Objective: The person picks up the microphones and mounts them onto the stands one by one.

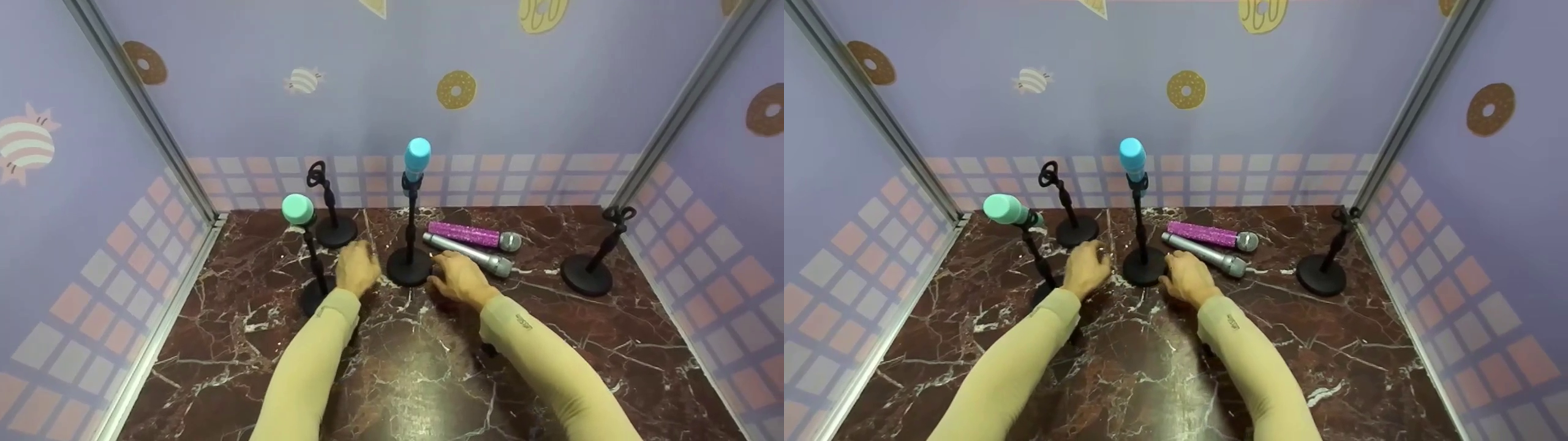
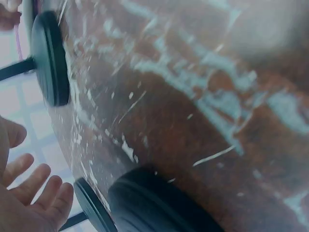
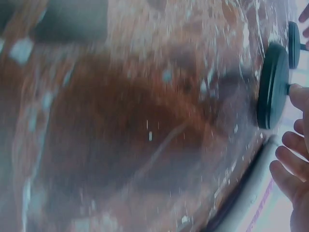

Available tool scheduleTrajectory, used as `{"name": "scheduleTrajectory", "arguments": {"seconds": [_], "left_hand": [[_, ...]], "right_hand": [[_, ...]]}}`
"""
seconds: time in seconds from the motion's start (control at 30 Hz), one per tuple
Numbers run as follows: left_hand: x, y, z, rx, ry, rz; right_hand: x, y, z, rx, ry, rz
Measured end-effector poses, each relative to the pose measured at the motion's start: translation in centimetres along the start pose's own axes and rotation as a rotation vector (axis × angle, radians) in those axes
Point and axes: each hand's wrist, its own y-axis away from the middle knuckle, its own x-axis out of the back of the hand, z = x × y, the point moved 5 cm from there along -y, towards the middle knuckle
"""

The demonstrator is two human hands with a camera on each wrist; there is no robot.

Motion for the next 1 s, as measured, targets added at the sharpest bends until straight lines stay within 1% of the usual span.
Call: {"name": "scheduleTrajectory", "arguments": {"seconds": [0.1, 0.17, 0.3, 0.37, 0.53, 0.67, 0.8, 0.9, 1.0], "left_hand": [[0.3, -0.8, -0.9, 0.066, 0.008, 0.048], [0.5, -1.3, -1.6, 0.135, 0.014, 0.071], [0.9, -2.3, -2.7, 0.294, 0.041, 0.069], [0.9, -2.7, -3.0, 0.355, 0.053, 0.059], [0.3, -3.5, -3.4, 0.437, 0.051, 0.043], [-0.2, -4.4, -3.7, 0.478, 0.056, 0.04], [-0.8, -5.4, -4.0, 0.546, 0.087, 0.085], [-1.2, -6.0, -4.3, 0.614, 0.114, 0.12], [-1.2, -6.7, -4.6, 0.664, 0.116, 0.144]], "right_hand": [[0.5, 0.2, 1.1, -0.024, -0.001, 0.018], [0.8, 0.4, 1.8, -0.041, 0.002, 0.027], [1.5, 1.0, 3.3, -0.064, 0.006, 0.069], [1.8, 1.5, 4.2, -0.074, 0.009, 0.096], [2.3, 2.5, 6.2, -0.075, 0.018, 0.177], [2.7, 2.8, 7.4, -0.068, 0.018, 0.236], [2.8, 3.3, 8.6, -0.073, 0.01, 0.269], [2.9, 3.7, 9.5, -0.084, 0.017, 0.27], [2.9, 3.7, 10.1, -0.102, 0.019, 0.262]]}}
